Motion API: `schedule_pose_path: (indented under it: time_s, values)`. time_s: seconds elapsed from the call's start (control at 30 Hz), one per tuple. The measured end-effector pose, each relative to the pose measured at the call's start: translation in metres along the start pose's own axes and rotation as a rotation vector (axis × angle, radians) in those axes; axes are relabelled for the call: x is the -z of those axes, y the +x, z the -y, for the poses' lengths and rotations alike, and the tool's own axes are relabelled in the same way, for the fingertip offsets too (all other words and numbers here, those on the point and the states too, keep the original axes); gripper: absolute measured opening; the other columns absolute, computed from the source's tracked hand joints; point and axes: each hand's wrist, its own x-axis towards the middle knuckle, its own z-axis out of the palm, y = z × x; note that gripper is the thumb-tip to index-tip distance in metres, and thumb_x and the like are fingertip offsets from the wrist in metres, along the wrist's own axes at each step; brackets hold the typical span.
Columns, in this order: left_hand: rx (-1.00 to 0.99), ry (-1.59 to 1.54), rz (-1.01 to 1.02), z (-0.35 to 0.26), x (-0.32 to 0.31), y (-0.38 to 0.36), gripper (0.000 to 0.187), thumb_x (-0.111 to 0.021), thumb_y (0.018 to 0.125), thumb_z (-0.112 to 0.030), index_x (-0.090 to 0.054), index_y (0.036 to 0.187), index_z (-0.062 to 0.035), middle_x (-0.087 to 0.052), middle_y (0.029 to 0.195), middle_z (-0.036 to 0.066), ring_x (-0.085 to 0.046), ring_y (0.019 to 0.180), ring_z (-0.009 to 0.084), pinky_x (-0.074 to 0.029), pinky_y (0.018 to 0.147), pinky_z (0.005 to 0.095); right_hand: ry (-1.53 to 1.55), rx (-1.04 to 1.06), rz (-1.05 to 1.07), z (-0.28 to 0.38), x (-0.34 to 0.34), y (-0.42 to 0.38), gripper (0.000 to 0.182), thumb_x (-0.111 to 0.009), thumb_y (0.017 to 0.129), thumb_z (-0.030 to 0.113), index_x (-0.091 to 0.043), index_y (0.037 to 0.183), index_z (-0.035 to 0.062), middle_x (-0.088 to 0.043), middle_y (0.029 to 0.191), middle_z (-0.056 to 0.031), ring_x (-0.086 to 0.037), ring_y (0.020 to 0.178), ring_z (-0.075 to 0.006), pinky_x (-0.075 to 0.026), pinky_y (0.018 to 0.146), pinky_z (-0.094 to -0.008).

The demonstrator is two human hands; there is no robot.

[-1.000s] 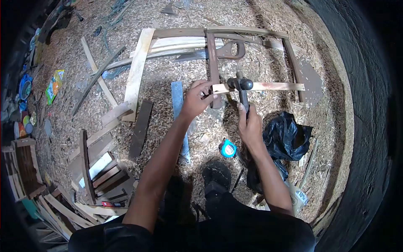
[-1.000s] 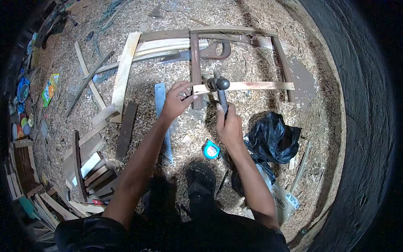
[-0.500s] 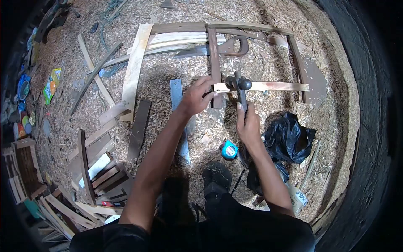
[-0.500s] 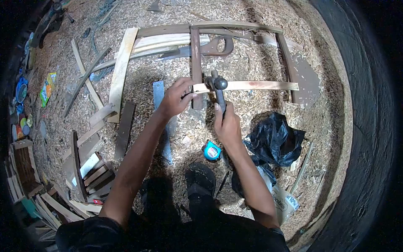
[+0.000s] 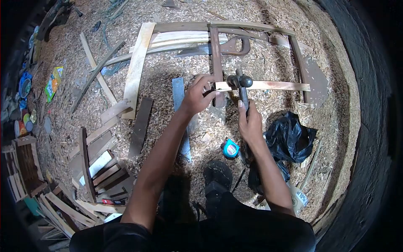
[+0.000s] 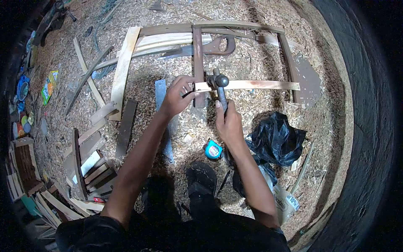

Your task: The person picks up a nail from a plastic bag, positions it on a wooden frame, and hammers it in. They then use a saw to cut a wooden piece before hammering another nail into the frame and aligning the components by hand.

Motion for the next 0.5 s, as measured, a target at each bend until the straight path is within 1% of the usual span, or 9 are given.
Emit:
schedule_pose_path:
  time_s: [0.07, 0.13, 0.23, 0.33, 0.43, 0.47, 0.5]
  values:
    - [-0.064, 0.023, -0.023, 0.000, -0.003, -0.002, 0.039, -0.076, 0.083, -0.004, -0.065, 0.121, -0.0023, -0.061, 0.114, 0.014, -0.063, 0.105, 0.0287, -0.051, 0.091, 0.0377, 0.020, -0.021, -0.007, -0.001, -0.001, -0.001, 0.033, -0.053, 0.106, 0.029, -0.055, 0.104, -0.0040, -0.062, 0.067, -0.0261, -0.065, 0.063, -0.0441, -0.047, 0.057, -0.0488]
    - [-0.127, 0.068, -0.027, 0.000, -0.006, -0.003, 0.040, -0.074, 0.083, 0.000, -0.066, 0.121, -0.0018, -0.061, 0.115, 0.015, -0.062, 0.108, 0.0290, -0.049, 0.094, 0.0382, 0.032, 0.007, -0.025, -0.006, -0.004, 0.000, 0.035, -0.052, 0.106, 0.030, -0.056, 0.104, -0.0038, -0.061, 0.067, -0.0239, -0.064, 0.061, -0.0396, -0.046, 0.057, -0.0469]
    - [-0.104, 0.070, 0.012, 0.000, -0.006, -0.007, 0.039, -0.073, 0.083, 0.001, -0.066, 0.122, -0.0001, -0.061, 0.118, 0.016, -0.060, 0.114, 0.0310, -0.047, 0.099, 0.0386, 0.089, 0.004, -0.034, -0.013, -0.007, 0.000, 0.036, -0.051, 0.106, 0.032, -0.056, 0.103, -0.0033, -0.060, 0.067, -0.0210, -0.062, 0.059, -0.0341, -0.046, 0.056, -0.0443]
    - [-0.133, 0.060, -0.038, -0.001, -0.008, -0.008, 0.039, -0.073, 0.084, 0.000, -0.065, 0.122, 0.0003, -0.061, 0.121, 0.016, -0.061, 0.114, 0.0300, -0.048, 0.099, 0.0383, 0.125, -0.021, -0.021, -0.012, -0.006, -0.001, 0.035, -0.052, 0.106, 0.032, -0.057, 0.101, -0.0025, -0.059, 0.067, -0.0193, -0.059, 0.058, -0.0298, -0.045, 0.056, -0.0429]
    - [-0.036, 0.024, -0.084, 0.000, -0.011, -0.007, 0.039, -0.074, 0.084, -0.002, -0.065, 0.123, 0.0001, -0.061, 0.123, 0.016, -0.062, 0.112, 0.0291, -0.048, 0.098, 0.0378, 0.228, -0.048, 0.008, -0.022, -0.014, -0.006, 0.035, -0.052, 0.106, 0.031, -0.058, 0.100, -0.0022, -0.059, 0.067, -0.0184, -0.058, 0.058, -0.0272, -0.044, 0.056, -0.0421]
    - [-0.010, 0.008, -0.057, 0.001, -0.010, -0.007, 0.039, -0.074, 0.085, -0.003, -0.065, 0.123, -0.0001, -0.061, 0.123, 0.016, -0.062, 0.112, 0.0286, -0.048, 0.097, 0.0377, 0.276, -0.057, 0.020, -0.026, -0.017, -0.009, 0.034, -0.052, 0.106, 0.031, -0.058, 0.100, -0.0022, -0.059, 0.067, -0.0181, -0.058, 0.058, -0.0265, -0.044, 0.056, -0.0419]
    - [0.015, -0.008, -0.031, 0.001, -0.007, -0.006, 0.039, -0.075, 0.085, -0.003, -0.065, 0.123, -0.0004, -0.061, 0.123, 0.016, -0.062, 0.111, 0.0282, -0.049, 0.097, 0.0375, 0.261, -0.045, 0.026, -0.028, -0.019, -0.012, 0.034, -0.052, 0.106, 0.031, -0.058, 0.100, -0.0021, -0.058, 0.067, -0.0176, -0.058, 0.058, -0.0252, -0.043, 0.055, -0.0411]
